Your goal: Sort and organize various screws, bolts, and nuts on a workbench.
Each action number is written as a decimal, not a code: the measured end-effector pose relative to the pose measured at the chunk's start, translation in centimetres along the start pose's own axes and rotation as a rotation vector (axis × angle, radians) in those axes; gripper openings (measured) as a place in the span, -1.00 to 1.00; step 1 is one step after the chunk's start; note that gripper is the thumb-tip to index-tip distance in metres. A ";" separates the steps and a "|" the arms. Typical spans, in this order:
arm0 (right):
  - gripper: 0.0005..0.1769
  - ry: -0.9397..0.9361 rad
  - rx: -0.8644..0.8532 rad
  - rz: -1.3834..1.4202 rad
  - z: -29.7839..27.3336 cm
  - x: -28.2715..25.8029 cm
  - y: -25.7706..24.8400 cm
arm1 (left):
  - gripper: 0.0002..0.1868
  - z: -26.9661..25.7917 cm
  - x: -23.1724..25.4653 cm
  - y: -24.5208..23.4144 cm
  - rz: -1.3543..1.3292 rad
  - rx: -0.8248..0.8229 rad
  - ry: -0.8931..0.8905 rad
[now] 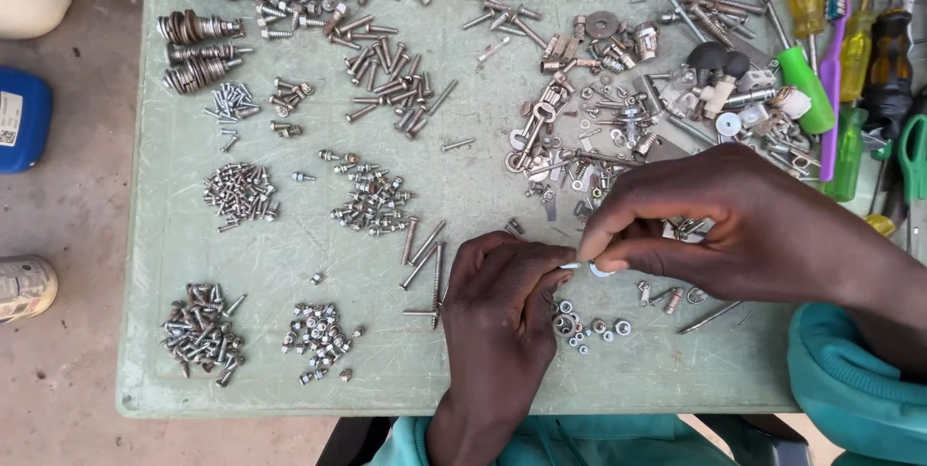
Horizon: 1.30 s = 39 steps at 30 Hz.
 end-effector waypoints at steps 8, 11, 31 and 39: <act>-0.74 -0.069 -0.077 0.023 0.2 0.7 1.9 | -0.87 -0.1 0.1 0.0 -0.007 -0.011 0.028; -0.65 -0.032 0.003 -0.028 -0.3 1.7 0.0 | -0.87 0.0 -0.1 0.1 0.000 0.000 0.017; -0.87 -0.012 0.026 -0.777 1.2 5.9 0.4 | -0.91 0.1 0.4 0.3 -0.003 -0.013 0.044; -0.81 0.028 -0.080 0.050 -0.9 2.2 0.8 | -0.92 0.2 0.3 0.2 -0.005 -0.011 0.044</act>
Point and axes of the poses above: each hand's wrist, its own z-axis towards the middle knuckle, its own y-axis out of the palm, x = y × z, the point moved 8 cm from there along z, towards the middle knuckle, and after that the axes turned 10 degrees about -z, right-handed, at the moved point
